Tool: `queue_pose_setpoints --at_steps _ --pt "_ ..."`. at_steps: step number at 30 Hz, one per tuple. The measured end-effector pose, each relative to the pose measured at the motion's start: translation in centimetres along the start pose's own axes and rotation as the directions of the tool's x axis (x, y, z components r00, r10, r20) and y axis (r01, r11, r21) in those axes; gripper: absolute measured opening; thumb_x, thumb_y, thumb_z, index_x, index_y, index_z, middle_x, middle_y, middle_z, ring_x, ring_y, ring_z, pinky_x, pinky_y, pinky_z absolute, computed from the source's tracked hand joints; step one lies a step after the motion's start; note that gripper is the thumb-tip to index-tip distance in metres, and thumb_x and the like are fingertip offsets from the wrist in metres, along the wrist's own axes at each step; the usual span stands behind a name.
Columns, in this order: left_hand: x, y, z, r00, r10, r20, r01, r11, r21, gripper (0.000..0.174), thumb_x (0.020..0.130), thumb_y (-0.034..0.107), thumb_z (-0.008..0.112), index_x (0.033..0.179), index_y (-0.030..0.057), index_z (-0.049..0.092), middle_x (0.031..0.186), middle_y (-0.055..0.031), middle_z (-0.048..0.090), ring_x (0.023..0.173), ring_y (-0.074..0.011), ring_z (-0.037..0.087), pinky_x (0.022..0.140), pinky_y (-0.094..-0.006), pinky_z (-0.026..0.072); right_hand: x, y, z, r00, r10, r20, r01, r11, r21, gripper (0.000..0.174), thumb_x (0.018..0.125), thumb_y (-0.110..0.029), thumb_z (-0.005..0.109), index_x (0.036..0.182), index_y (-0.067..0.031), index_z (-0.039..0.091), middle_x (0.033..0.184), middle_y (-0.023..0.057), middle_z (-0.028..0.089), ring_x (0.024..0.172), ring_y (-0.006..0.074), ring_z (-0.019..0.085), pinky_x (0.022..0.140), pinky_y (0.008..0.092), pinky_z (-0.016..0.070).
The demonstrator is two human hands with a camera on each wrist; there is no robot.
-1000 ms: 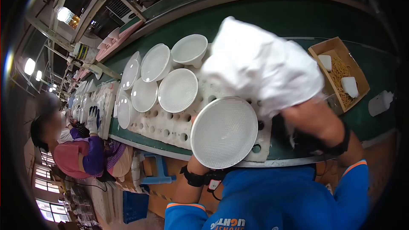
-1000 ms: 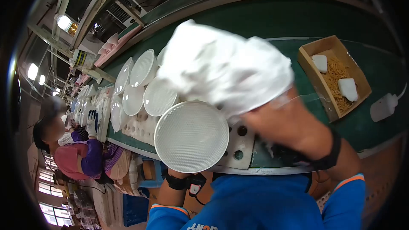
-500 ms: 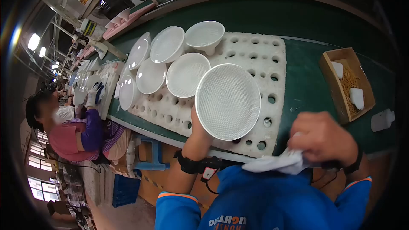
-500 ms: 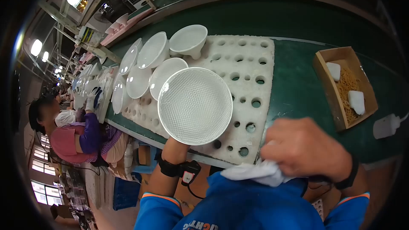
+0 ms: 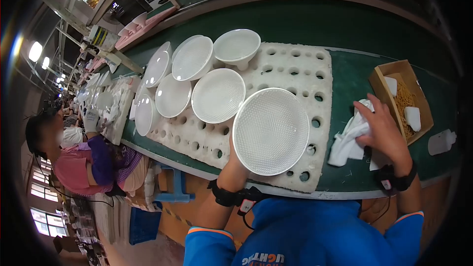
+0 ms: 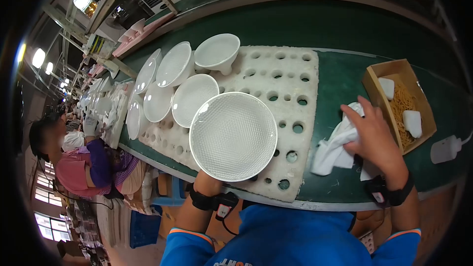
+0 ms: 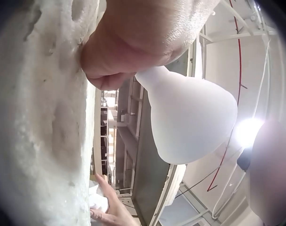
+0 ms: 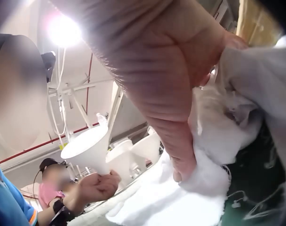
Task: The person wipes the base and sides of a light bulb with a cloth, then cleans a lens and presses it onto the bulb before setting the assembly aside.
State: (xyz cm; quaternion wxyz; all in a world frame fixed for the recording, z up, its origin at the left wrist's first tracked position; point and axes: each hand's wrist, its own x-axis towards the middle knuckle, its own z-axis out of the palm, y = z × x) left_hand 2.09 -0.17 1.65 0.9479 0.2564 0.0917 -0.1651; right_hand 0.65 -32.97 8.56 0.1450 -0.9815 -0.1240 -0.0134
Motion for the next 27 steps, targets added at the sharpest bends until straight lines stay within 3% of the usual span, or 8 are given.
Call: queue_pose_setpoints --at_steps 3,7,12,14,17,21,24,27 --pt "0.1 0.0 0.3 0.993 0.075 -0.091 -0.056 0.98 0.193 0.049 0.099 0.037 0.033 0.127 0.0004 0.049 0.122 -0.0186 0.057 0.097 -0.0222 0.065 0.071 -0.0358 0.0597 1.0 0.6 0.0 0.983 -0.114 -0.147 0.143 0.967 0.209 0.055 0.063 0.004 0.067 0.116 -0.0077 0.058 0.114 0.0173 0.054 0.103 0.0344 0.056 0.089 0.0376 0.0456" --pt "0.6 1.4 -1.1 0.982 -0.047 0.186 -0.119 0.613 0.781 0.043 0.097 0.03 0.041 0.127 -0.0004 0.049 0.123 -0.0182 0.056 0.097 -0.0214 0.065 0.074 -0.0343 0.0586 3.2 -5.4 -4.5 0.812 -0.177 -0.556 0.347 0.912 0.218 0.057 0.065 0.01 0.057 0.12 -0.002 0.051 0.113 0.0179 0.056 0.105 0.0361 0.056 0.092 0.0371 0.0444" --pt "0.2 0.5 -0.3 0.988 -0.019 0.152 -0.071 0.822 0.565 0.042 0.097 0.028 0.041 0.126 -0.0007 0.049 0.122 -0.0185 0.057 0.099 -0.0222 0.064 0.076 -0.0348 0.058 3.8 -12.7 -0.2 0.483 -0.707 -0.517 0.862 0.488 0.137 0.035 0.071 -0.017 0.068 0.106 -0.0157 0.063 0.118 0.0075 0.061 0.089 0.0272 0.057 0.075 0.0382 0.048" --pt "0.6 0.4 -0.4 0.996 0.003 0.086 -0.037 0.915 0.402 0.042 0.097 0.027 0.042 0.126 -0.0008 0.05 0.122 -0.0186 0.057 0.1 -0.0226 0.064 0.076 -0.035 0.0578 0.6 -14.7 3.5 0.265 -0.832 -0.487 0.963 0.201 0.182 0.012 0.074 -0.025 0.061 0.08 -0.0145 0.059 0.091 0.0027 0.055 0.084 0.0208 0.054 0.067 0.0359 0.0475" --pt "1.0 0.5 -0.5 0.999 0.013 0.043 -0.024 0.961 0.277 0.041 0.096 0.027 0.042 0.126 -0.001 0.05 0.121 -0.0188 0.058 0.101 -0.023 0.063 0.078 -0.0353 0.0575 -1.2 -10.6 4.6 0.364 -0.926 -0.103 0.877 0.303 0.371 0.013 0.07 -0.024 0.061 0.068 -0.015 0.051 0.077 -0.0005 0.045 0.076 0.0173 0.049 0.055 0.0309 0.0412" --pt "1.2 0.3 0.0 0.999 0.019 0.036 -0.027 0.975 0.222 0.04 0.096 0.025 0.042 0.125 -0.0012 0.051 0.12 -0.019 0.058 0.102 -0.0237 0.063 0.079 -0.0357 0.0571 0.5 -5.9 -3.3 0.742 -0.64 -0.199 0.667 0.735 0.124 0.023 0.052 -0.007 0.067 0.074 -0.0118 0.062 0.085 0.0011 0.06 0.069 0.0228 0.052 0.056 0.0331 0.0443" --pt "1.5 0.4 0.3 0.998 0.023 0.05 -0.033 0.976 0.214 0.04 0.096 0.025 0.043 0.125 -0.0013 0.051 0.119 -0.0192 0.059 0.104 -0.0242 0.062 0.08 -0.036 0.0568 0.8 -3.8 -3.8 0.883 -0.458 -0.103 0.444 0.886 -0.132 0.034 0.058 -0.003 0.068 0.091 -0.0061 0.065 0.108 0.011 0.059 0.094 0.0303 0.053 0.078 0.0352 0.0451" --pt "1.3 0.3 1.1 0.998 0.015 0.06 -0.027 0.979 0.203 0.039 0.095 0.024 0.043 0.125 -0.0015 0.051 0.119 -0.0193 0.059 0.105 -0.0247 0.062 0.081 -0.0363 0.0564 0.6 -4.4 -3.0 0.886 -0.445 -0.129 0.455 0.889 0.055 0.05 0.068 -0.006 0.069 0.117 -0.0031 0.057 0.125 0.0168 0.05 0.11 0.0345 0.048 0.091 0.0385 0.0416"
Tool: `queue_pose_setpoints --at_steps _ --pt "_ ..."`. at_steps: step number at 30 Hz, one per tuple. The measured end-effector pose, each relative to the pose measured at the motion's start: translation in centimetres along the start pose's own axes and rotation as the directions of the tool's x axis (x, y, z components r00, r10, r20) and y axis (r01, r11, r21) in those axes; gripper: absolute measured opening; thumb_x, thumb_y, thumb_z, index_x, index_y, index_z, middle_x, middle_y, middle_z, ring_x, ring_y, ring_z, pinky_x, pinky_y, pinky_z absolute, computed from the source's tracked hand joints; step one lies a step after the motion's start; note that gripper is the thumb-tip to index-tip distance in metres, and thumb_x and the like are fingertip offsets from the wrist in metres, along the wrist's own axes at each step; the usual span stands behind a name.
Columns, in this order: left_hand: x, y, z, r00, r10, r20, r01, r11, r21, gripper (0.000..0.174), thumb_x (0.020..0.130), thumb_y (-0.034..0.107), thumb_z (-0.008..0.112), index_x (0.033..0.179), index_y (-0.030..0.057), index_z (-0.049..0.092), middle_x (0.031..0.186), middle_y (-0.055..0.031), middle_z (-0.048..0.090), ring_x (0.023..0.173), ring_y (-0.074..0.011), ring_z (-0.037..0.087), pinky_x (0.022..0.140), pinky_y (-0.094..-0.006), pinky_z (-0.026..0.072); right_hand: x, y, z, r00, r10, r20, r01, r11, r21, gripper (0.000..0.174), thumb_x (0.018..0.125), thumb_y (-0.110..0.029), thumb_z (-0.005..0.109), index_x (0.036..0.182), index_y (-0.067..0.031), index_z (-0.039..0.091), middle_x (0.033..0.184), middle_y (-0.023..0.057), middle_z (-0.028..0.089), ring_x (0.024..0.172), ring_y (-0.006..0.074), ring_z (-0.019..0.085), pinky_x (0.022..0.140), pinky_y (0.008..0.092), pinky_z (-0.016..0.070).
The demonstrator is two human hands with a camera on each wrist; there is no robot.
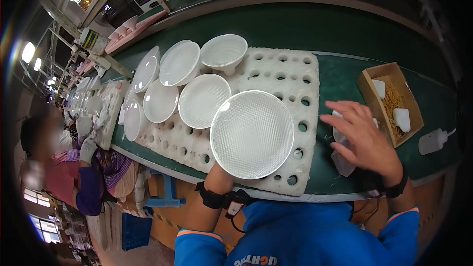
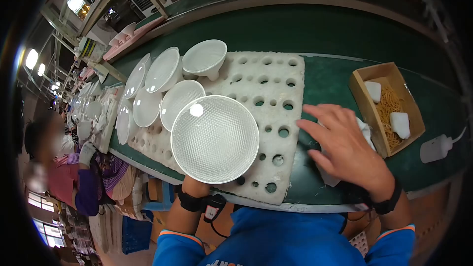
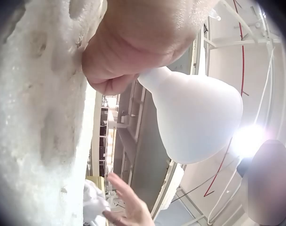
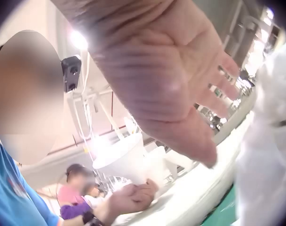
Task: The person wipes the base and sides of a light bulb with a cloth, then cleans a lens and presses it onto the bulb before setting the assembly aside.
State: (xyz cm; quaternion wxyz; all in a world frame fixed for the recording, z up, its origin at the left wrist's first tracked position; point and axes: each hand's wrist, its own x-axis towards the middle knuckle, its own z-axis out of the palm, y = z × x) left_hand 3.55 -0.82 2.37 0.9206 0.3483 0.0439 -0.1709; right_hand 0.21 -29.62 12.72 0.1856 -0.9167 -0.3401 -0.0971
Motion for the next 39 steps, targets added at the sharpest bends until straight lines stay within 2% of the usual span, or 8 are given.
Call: queue_pose_setpoints --at_steps 3,6,11,14,18,29,32,39 --pt "-1.0 -0.1 1.8 0.998 -0.041 0.049 0.043 0.998 -0.036 0.039 0.095 0.023 0.043 0.124 -0.0016 0.052 0.118 -0.0195 0.06 0.106 -0.0251 0.061 0.082 -0.0366 0.0561 1.3 -1.4 1.1 0.991 0.129 0.027 -0.12 0.789 0.602 0.072 0.074 -0.014 0.071 0.137 -0.0021 0.037 0.131 0.0196 0.043 0.119 0.0365 0.045 0.098 0.0405 0.0393" --pt "-1.9 -0.5 4.0 0.991 -0.062 0.123 0.072 0.994 -0.08 0.039 0.095 0.022 0.044 0.124 -0.0018 0.052 0.117 -0.0197 0.06 0.107 -0.0256 0.061 0.083 -0.0369 0.0558 2.9 -3.5 2.0 0.975 0.162 0.154 -0.219 0.541 0.812 0.089 0.074 -0.021 0.075 0.143 -0.0017 0.023 0.133 0.023 0.039 0.122 0.0382 0.041 0.102 0.0408 0.0361" --pt "-1.1 -1.0 1.6 0.99 -0.04 -0.132 0.038 0.999 -0.021 0.034 0.095 0.021 0.04 0.116 0.0014 0.057 0.106 -0.0163 0.063 0.1 -0.0254 0.062 0.075 -0.0372 0.056 3.8 -4.6 4.0 0.995 0.099 -0.005 -0.065 0.693 0.718 0.099 0.069 -0.021 0.076 0.145 -0.0032 0.015 0.139 0.0251 0.028 0.129 0.0385 0.035 0.106 0.0405 0.0319" --pt "-0.1 -2.3 -2.5 0.819 0.527 -0.227 -0.224 0.657 0.72 0.03 0.095 0.022 0.037 0.098 0.0018 0.058 0.083 -0.0106 0.061 0.067 -0.0187 0.059 0.052 -0.0306 0.0487 3.6 -4.2 4.1 0.992 0.123 0.029 -0.106 0.685 0.721 0.102 0.066 -0.021 0.075 0.146 -0.0051 0.014 0.143 0.0267 0.022 0.132 0.0412 0.028 0.108 0.0433 0.0275" --pt "-1.5 -0.5 2.0 0.83 0.426 -0.36 -0.182 0.816 0.548 0.028 0.095 0.023 0.036 0.083 0.0046 0.053 0.063 -0.0024 0.047 0.045 -0.0074 0.041 0.037 -0.022 0.0291 3.1 -4.0 5.1 0.988 0.143 0.054 -0.141 0.723 0.676 0.104 0.063 -0.022 0.074 0.147 -0.0093 0.014 0.146 0.0291 0.014 0.133 0.0461 0.022 0.109 0.0483 0.0224" --pt "-0.8 -0.7 1.8 0.893 0.377 -0.247 -0.149 0.765 0.627 0.031 0.099 0.023 0.037 0.081 0.0026 0.052 0.059 -0.0027 0.049 0.04 -0.006 0.039 0.033 -0.0217 0.0291 2.5 -2.9 5.8 0.971 0.208 0.118 -0.223 0.61 0.76 0.104 0.062 -0.023 0.075 0.147 -0.0075 0.017 0.147 0.0283 0.017 0.138 0.0418 0.019 0.11 0.0445 0.0228" --pt "-0.7 -0.9 2.1 0.881 0.41 -0.236 -0.152 0.717 0.68 0.03 0.099 0.022 0.039 0.08 0.0022 0.052 0.059 -0.003 0.049 0.04 -0.006 0.04 0.032 -0.0219 0.0287 2.6 -2.5 5.5 0.955 0.221 0.197 -0.29 0.568 0.77 0.107 0.061 -0.013 0.074 0.149 -0.0122 0.013 0.149 0.0174 0.017 0.138 0.0317 0.023 0.106 0.0437 0.0365" --pt "-0.5 -1.4 1.3 0.864 0.461 -0.204 -0.186 0.668 0.721 0.028 0.095 0.021 0.043 0.077 0.002 0.052 0.06 -0.0017 0.049 0.042 -0.0056 0.04 0.035 -0.0227 0.0299 2.1 -3.2 5.6 0.969 0.211 0.13 -0.233 0.599 0.766 0.107 0.061 -0.021 0.076 0.148 -0.0099 0.014 0.148 0.0286 0.011 0.139 0.0423 0.015 0.111 0.0447 0.0216"
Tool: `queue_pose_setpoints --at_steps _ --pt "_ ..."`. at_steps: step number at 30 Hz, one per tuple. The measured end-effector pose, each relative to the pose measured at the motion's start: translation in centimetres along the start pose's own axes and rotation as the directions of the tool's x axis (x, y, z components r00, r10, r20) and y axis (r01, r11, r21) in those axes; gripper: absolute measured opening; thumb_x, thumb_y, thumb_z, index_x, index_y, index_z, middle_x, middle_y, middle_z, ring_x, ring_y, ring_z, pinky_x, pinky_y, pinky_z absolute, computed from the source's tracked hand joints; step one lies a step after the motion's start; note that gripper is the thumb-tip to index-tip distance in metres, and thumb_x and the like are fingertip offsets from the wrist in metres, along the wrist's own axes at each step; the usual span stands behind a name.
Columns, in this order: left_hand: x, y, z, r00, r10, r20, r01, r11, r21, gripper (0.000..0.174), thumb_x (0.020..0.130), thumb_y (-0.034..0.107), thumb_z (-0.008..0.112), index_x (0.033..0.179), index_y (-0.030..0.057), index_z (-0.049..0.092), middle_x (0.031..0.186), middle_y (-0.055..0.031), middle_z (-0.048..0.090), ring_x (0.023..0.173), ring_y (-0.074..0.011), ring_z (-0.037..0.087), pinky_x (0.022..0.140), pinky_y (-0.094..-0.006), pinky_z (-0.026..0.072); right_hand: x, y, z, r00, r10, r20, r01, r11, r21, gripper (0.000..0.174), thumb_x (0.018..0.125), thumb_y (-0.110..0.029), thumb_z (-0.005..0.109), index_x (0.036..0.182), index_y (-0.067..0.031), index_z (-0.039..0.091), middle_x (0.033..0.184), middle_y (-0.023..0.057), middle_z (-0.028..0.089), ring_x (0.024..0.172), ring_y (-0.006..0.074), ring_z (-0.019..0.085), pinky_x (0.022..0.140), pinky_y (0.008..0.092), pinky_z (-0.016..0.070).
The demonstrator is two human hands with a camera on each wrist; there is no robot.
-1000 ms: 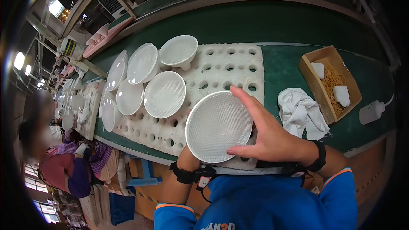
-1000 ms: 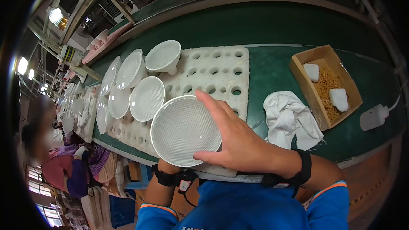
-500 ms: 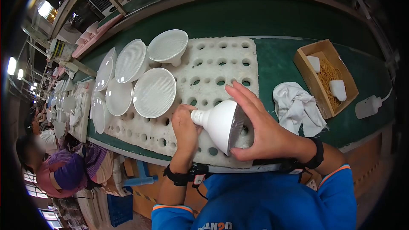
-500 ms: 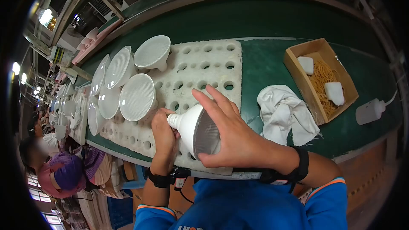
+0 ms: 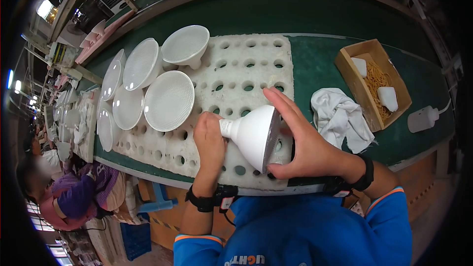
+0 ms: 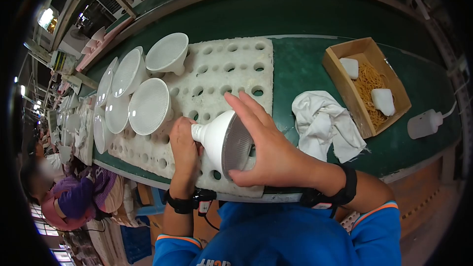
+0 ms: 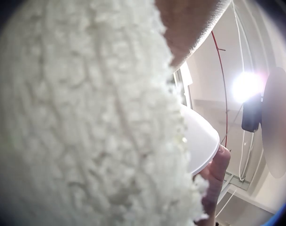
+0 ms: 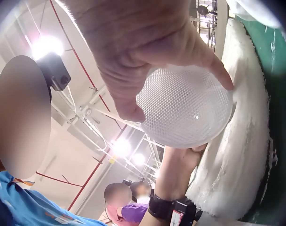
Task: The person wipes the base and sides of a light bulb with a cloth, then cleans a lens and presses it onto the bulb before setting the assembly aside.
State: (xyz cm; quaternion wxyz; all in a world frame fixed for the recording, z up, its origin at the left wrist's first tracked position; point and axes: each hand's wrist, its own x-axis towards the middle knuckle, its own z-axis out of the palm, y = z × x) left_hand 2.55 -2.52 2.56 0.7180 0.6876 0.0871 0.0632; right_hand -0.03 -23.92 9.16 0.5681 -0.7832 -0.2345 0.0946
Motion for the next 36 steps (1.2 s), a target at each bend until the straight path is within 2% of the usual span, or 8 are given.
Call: queue_pose_setpoints --at_steps 7,11,17,20,23,26,32,36 --pt "-0.2 0.5 0.2 1.0 -0.002 -0.017 0.003 0.999 0.039 0.026 0.093 0.018 0.042 0.076 0.0017 0.052 0.06 -0.0007 0.048 0.045 -0.006 0.04 0.038 -0.0228 0.0303 -0.1 -0.5 0.8 0.999 -0.043 -0.033 0.039 0.992 -0.116 0.106 0.061 -0.019 0.073 0.148 -0.0111 0.013 0.148 0.0286 0.008 0.135 0.0463 0.017 0.109 0.0481 0.0215" --pt "-0.4 0.2 0.2 0.998 0.059 -0.013 -0.058 0.998 0.021 0.026 0.093 0.018 0.041 0.076 0.0014 0.052 0.06 -0.0005 0.047 0.045 -0.0057 0.039 0.038 -0.0229 0.03 -0.2 -0.5 0.8 0.997 -0.075 -0.029 0.071 0.99 -0.123 0.105 0.061 -0.018 0.071 0.148 -0.0113 0.013 0.148 0.0282 0.009 0.136 0.0456 0.016 0.11 0.0478 0.021" --pt "-0.6 0.3 0.0 0.998 0.054 -0.016 -0.053 0.997 0.047 0.026 0.093 0.018 0.041 0.076 0.0012 0.051 0.062 -0.0007 0.048 0.05 -0.0056 0.04 0.042 -0.0231 0.0314 -0.1 -0.4 0.4 1.0 0.002 0.006 -0.003 0.999 0.049 0.104 0.06 -0.018 0.071 0.148 -0.0124 0.016 0.149 0.0256 0.01 0.139 0.042 0.012 0.111 0.0461 0.019" --pt "-0.9 -0.1 0.1 0.991 0.119 -0.058 -0.115 0.991 0.072 0.025 0.093 0.018 0.042 0.075 0.0014 0.05 0.064 -0.0006 0.048 0.056 -0.0053 0.04 0.048 -0.0225 0.0331 -0.1 -0.4 0.0 1.0 0.001 0.022 -0.002 0.999 0.036 0.1 0.061 -0.017 0.071 0.147 -0.0124 0.019 0.149 0.0246 0.011 0.139 0.0402 0.016 0.11 0.0445 0.0233" --pt "-1.4 -0.6 0.1 0.982 0.152 -0.114 -0.147 0.987 0.058 0.025 0.093 0.017 0.042 0.076 0.0012 0.05 0.066 -0.0009 0.048 0.061 -0.0056 0.041 0.054 -0.0226 0.0346 -0.3 -0.5 -0.1 0.999 -0.032 0.02 0.03 0.995 0.094 0.094 0.062 -0.015 0.071 0.145 -0.0112 0.026 0.148 0.0241 0.016 0.136 0.0374 0.026 0.106 0.042 0.0326" --pt "-1.7 -0.4 0.0 0.98 0.167 -0.105 -0.163 0.986 0.046 0.024 0.093 0.017 0.042 0.076 0.0006 0.049 0.067 -0.0013 0.048 0.063 -0.0067 0.041 0.057 -0.0238 0.0358 -0.3 -1.2 -1.1 0.998 0.055 0.041 -0.061 0.985 0.163 0.086 0.063 -0.007 0.068 0.141 -0.013 0.035 0.15 0.0118 0.019 0.138 0.0255 0.025 0.101 0.0406 0.0415" --pt "-2.2 -1.0 -0.1 0.957 0.271 -0.106 -0.257 0.958 0.129 0.026 0.092 0.018 0.041 0.076 0.0001 0.049 0.067 -0.002 0.048 0.064 -0.0084 0.042 0.06 -0.0248 0.0364 -0.1 -1.0 -1.7 0.991 0.115 0.075 -0.133 0.934 0.33 0.07 0.067 -0.001 0.062 0.135 -0.0102 0.045 0.145 0.0111 0.029 0.134 0.0236 0.033 0.1 0.0367 0.0448" --pt "-2.2 -1.1 -0.4 0.95 0.299 -0.084 -0.285 0.947 0.152 0.027 0.092 0.021 0.041 0.077 0.0001 0.049 0.067 -0.0026 0.048 0.065 -0.0091 0.042 0.061 -0.025 0.0367 0.1 -1.2 -1.8 0.986 0.144 0.08 -0.164 0.909 0.383 0.067 0.069 -0.001 0.06 0.134 -0.01 0.045 0.145 0.0118 0.027 0.134 0.0234 0.033 0.102 0.0383 0.0429"
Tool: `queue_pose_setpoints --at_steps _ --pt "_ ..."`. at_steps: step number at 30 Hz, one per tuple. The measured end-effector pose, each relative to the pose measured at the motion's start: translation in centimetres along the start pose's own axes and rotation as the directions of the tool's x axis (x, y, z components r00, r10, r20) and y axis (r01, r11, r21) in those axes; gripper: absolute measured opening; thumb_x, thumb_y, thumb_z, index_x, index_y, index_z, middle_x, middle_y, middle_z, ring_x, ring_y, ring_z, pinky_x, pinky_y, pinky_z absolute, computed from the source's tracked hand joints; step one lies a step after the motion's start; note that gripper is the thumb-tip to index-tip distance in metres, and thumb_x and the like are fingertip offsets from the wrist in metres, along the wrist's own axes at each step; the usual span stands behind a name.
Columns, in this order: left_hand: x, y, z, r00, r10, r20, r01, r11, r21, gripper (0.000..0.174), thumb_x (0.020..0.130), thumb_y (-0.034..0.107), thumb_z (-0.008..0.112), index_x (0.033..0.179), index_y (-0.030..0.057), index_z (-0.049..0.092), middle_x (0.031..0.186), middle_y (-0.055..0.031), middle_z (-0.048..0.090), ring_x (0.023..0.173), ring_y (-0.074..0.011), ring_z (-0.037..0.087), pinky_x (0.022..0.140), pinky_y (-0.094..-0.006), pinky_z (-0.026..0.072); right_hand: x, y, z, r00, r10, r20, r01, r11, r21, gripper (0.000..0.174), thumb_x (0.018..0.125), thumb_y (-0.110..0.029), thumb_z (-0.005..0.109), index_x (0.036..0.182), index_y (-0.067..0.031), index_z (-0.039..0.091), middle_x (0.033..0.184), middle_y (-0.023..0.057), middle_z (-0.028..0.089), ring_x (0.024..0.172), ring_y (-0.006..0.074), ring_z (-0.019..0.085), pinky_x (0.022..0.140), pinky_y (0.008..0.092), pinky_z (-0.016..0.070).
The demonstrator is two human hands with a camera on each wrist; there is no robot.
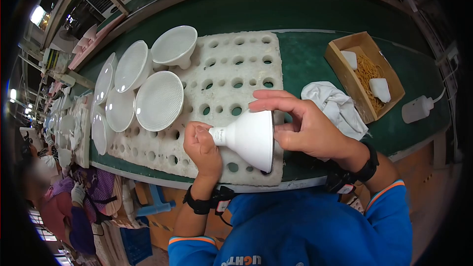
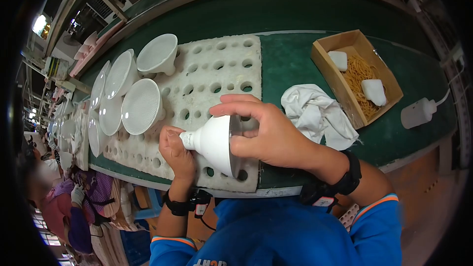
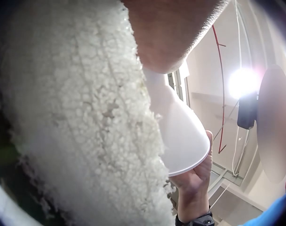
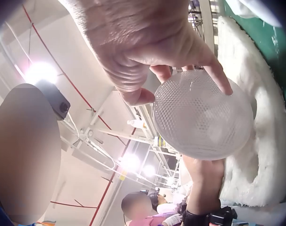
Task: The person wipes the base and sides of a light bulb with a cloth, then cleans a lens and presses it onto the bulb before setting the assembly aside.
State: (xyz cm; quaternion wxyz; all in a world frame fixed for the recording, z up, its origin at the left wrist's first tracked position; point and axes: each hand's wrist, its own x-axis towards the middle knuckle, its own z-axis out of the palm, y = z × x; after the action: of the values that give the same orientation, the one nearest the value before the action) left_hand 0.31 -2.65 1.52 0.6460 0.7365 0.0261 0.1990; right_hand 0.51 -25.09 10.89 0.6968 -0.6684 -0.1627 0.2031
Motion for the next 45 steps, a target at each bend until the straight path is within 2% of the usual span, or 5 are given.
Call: queue_pose_setpoints --at_steps 6,18,28,35,45 --pt "0.1 -0.2 0.0 1.0 -0.016 0.007 0.016 1.0 -0.016 0.028 0.091 0.022 0.04 0.077 -0.0001 0.05 0.069 -0.0032 0.048 0.065 -0.0097 0.043 0.061 -0.0252 0.037 -0.6 1.0 1.2 0.995 -0.102 0.01 0.102 0.979 -0.176 0.081 0.065 -0.006 0.066 0.139 -0.0133 0.036 0.147 0.0125 0.017 0.138 0.0259 0.023 0.106 0.0422 0.0371" --pt "0.0 -0.2 0.1 0.996 0.082 0.028 -0.082 0.996 -0.025 0.039 0.097 0.033 0.039 0.079 0.0005 0.049 0.069 -0.0024 0.048 0.065 -0.0089 0.043 0.061 -0.0244 0.0361 1.1 0.8 -1.6 0.993 -0.006 0.12 0.029 0.981 -0.191 0.059 0.065 -0.003 0.06 0.124 -0.011 0.055 0.137 0.0097 0.032 0.127 0.0234 0.039 0.104 0.0405 0.0386" --pt "0.2 -0.1 0.0 0.995 0.088 0.046 -0.088 0.996 -0.007 0.042 0.098 0.037 0.038 0.079 0.0005 0.049 0.069 -0.0027 0.047 0.065 -0.0092 0.042 0.061 -0.0245 0.0353 -0.2 0.5 0.7 0.996 -0.072 0.054 0.084 0.956 -0.282 0.079 0.062 -0.006 0.071 0.135 -0.0116 0.04 0.137 0.0099 0.026 0.131 0.0256 0.032 0.104 0.0423 0.0388" --pt "0.4 -0.4 0.1 0.988 0.144 0.052 -0.148 0.987 0.063 0.052 0.098 0.05 0.036 0.08 0.0022 0.046 0.069 -0.0023 0.045 0.062 -0.0084 0.045 0.058 -0.0233 0.0377 1.3 1.1 -1.0 0.998 -0.062 0.014 0.062 0.997 -0.05 0.044 0.069 -0.018 0.063 0.111 -0.0058 0.064 0.116 0.0124 0.053 0.117 0.0241 0.048 0.101 0.032 0.0362" --pt "0.2 -0.4 0.2 0.989 0.139 0.057 -0.14 0.99 0.017 0.046 0.098 0.042 0.037 0.081 0.0006 0.049 0.07 -0.0039 0.048 0.066 -0.0098 0.045 0.061 -0.0251 0.0382 0.1 0.7 0.4 0.999 -0.041 -0.003 0.041 0.999 0.003 0.06 0.069 -0.017 0.066 0.127 -0.0079 0.053 0.125 0.0113 0.044 0.122 0.0246 0.043 0.1 0.0322 0.0384"
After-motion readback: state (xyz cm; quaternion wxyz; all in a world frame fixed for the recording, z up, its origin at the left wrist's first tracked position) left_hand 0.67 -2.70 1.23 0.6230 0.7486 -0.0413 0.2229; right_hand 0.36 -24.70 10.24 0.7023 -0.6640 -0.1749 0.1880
